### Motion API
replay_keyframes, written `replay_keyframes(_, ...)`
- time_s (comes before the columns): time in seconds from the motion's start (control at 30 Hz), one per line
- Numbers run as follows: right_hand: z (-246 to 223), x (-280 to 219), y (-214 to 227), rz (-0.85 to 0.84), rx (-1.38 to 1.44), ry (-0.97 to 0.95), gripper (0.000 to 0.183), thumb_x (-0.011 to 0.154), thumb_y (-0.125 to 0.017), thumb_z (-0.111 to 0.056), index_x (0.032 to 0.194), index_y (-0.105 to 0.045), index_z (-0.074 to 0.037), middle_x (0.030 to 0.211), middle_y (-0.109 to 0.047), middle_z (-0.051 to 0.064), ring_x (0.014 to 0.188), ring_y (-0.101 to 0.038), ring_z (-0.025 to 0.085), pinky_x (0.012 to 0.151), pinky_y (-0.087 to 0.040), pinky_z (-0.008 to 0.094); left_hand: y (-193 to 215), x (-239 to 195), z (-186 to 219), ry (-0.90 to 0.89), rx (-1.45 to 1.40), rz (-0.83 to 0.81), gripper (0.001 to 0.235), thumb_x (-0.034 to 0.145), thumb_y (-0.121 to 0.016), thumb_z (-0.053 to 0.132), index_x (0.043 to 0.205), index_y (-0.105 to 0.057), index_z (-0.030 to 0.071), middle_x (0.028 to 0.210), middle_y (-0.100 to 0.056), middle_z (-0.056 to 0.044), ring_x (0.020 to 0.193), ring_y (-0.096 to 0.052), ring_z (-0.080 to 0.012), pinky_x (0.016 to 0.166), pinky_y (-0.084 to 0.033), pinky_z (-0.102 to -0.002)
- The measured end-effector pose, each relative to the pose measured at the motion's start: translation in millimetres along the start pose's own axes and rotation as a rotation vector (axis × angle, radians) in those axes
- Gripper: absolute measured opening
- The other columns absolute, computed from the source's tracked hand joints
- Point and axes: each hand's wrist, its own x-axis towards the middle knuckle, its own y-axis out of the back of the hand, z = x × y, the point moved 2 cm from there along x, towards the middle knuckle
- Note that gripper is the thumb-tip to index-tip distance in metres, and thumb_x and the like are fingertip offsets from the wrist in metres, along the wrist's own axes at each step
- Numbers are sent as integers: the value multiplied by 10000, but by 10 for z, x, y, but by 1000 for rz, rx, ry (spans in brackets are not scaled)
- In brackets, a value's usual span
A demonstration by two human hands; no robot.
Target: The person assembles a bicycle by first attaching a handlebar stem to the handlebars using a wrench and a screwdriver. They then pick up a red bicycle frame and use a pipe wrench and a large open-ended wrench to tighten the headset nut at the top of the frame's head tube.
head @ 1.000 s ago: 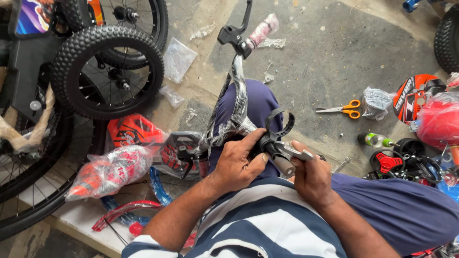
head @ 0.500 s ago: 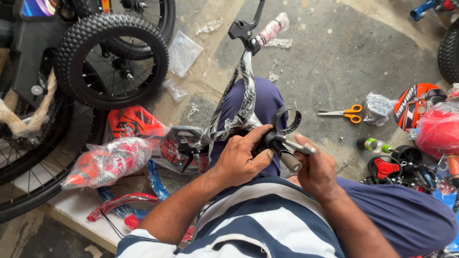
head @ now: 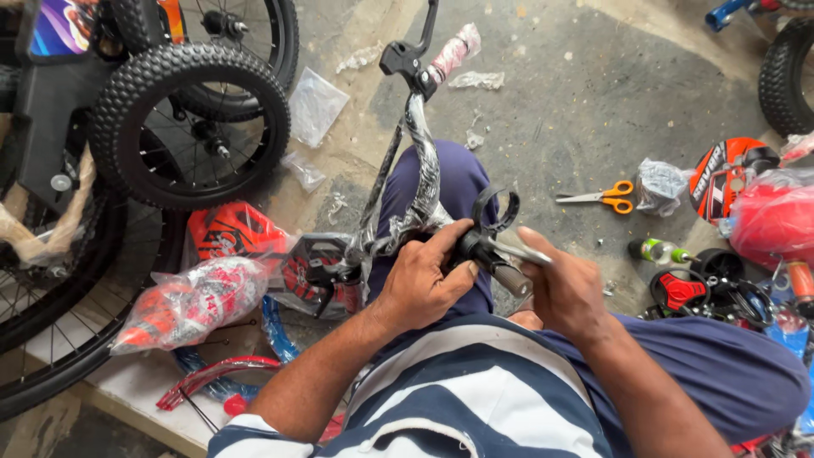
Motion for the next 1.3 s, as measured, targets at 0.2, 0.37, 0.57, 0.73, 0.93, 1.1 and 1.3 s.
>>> replay_keyframes(0.2, -27, 53, 14, -37, -63, 1, 444, 936, -678, -31, 1369, -578, -53, 823, -679, 141, 680, -680, 310, 611, -535, 400, -19, -1, 7, 9, -52, 39, 535, 889, -661, 203, 1341, -574, -70, 617, -619, -97, 516, -607, -121, 504, -472, -315)
replay_keyframes(0.37, 75, -70, -65, -168, 13, -330, 408, 976, -636, -9, 1377, -616, -79, 763, -640, 145, 604, -621, 319, 543, -491, 424, -48, -64, -22, -7, -42, 67, 524, 891, -673, 190, 1341, -588, -65, 635, -619, -105, 538, -595, -134, 518, -470, -312)
replay_keyframes(0.57, 75, 15, -75, -60, 42, -81, 387, 955, -614, -3, 1339, -588, -51, 886, -678, 98, 709, -667, 249, 612, -530, 361, -39, -37, -34, -19, -75, 64, 519, 904, -656, 182, 1351, -573, -66, 679, -649, -99, 580, -623, -118, 549, -497, -304)
replay_keyframes(0.73, 76, 58, -103, 15, 168, -96, 310, 1028, -556, 20, 1324, -592, -67, 929, -674, 100, 767, -670, 246, 677, -556, 352, -20, -22, -16, -8, -84, 62, 530, 899, -649, 180, 1356, -559, -73, 668, -656, -104, 581, -634, -113, 553, -505, -298)
replay_keyframes(0.93, 131, 23, -122, 2, 314, -300, 349, 995, -556, -9, 1342, -592, -24, 869, -636, 114, 680, -618, 274, 584, -518, 373, -17, -26, 9, -18, -89, 89, 532, 892, -656, 181, 1348, -563, -76, 676, -654, -115, 580, -646, -125, 551, -502, -306)
replay_keyframes(1.1, 80, 73, -133, -9, 206, -273, 306, 1015, -591, -50, 1320, -608, -37, 821, -661, 115, 627, -611, 227, 568, -500, 345, -27, -16, 17, -43, -117, 102, 559, 904, -628, 180, 1390, -520, -74, 714, -694, -109, 612, -682, -120, 575, -531, -302)
replay_keyframes(1.3, 148, -15, -92, -53, 65, -205, 300, 1038, -565, -91, 1321, -618, -6, 783, -679, 114, 608, -635, 183, 573, -502, 325, -64, -31, -74, 23, -46, 93, 580, 901, -650, 194, 1401, -535, -76, 686, -676, -126, 588, -660, -151, 569, -525, -308)
